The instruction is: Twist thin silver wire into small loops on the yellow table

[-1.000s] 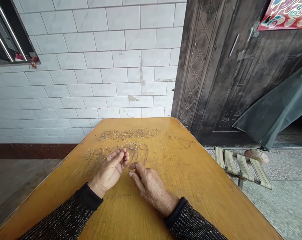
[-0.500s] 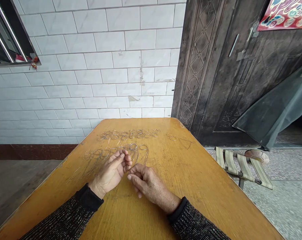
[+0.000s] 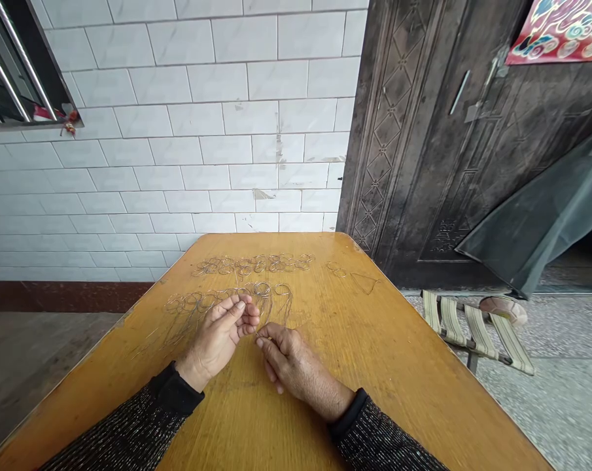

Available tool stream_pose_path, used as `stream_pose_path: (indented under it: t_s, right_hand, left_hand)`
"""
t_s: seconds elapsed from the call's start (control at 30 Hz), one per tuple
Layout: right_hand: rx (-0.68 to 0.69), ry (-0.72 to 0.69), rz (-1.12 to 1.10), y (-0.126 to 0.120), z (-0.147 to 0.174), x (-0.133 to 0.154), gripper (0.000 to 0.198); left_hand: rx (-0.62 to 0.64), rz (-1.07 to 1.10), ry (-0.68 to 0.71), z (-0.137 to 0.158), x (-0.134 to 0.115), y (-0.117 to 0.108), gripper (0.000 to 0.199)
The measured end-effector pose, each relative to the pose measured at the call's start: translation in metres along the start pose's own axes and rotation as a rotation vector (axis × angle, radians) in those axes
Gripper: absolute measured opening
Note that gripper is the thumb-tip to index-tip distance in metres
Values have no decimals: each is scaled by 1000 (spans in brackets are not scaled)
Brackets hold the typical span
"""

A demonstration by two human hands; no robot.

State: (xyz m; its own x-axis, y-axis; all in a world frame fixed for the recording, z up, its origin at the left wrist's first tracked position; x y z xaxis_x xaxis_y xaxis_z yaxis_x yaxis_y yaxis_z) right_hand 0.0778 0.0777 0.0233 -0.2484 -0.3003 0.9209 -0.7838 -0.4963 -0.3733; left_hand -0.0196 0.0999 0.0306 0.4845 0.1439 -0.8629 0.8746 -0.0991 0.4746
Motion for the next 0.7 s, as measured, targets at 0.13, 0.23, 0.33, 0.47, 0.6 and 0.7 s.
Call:
stream_pose_path:
  t_s: [0.13,0.23,0.33,0.47,0.6,0.7]
  right_hand:
    - [33,2,-74,4,-1,-4,22]
    - [56,4,-87,6,0,-3,19]
    - [58,4,-72,5,1,0,20]
    - [72,-12,-57,6,1,3,21]
    - [83,-7,-78,7,0,2,23]
    - [66,-9,-52,6,2,3,25]
  left_hand:
    - [26,45,-8,0,1,4,14]
    - [39,74,-22,1,1,7,14]
    - [40,87,-35,1,2,8,14]
    - [46,91,-43,1,2,9,13]
    - [62,92,-47,2,2,11,12]
    - [61,92,-43,2,2,11,13]
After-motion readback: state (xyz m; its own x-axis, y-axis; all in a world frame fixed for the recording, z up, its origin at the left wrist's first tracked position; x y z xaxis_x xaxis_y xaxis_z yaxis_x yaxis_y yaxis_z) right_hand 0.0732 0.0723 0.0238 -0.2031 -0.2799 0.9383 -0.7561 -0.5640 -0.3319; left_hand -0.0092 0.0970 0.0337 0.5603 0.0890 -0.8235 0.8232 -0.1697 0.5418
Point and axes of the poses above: each hand's wrist, its own z-axis away from the middle knuckle, its own y-axis out of the palm, x = y × z, the point moved 9 cm from there along -z, towards the middle knuckle, and after that the axes turned 2 degrees about y, right-handed, at the moved point
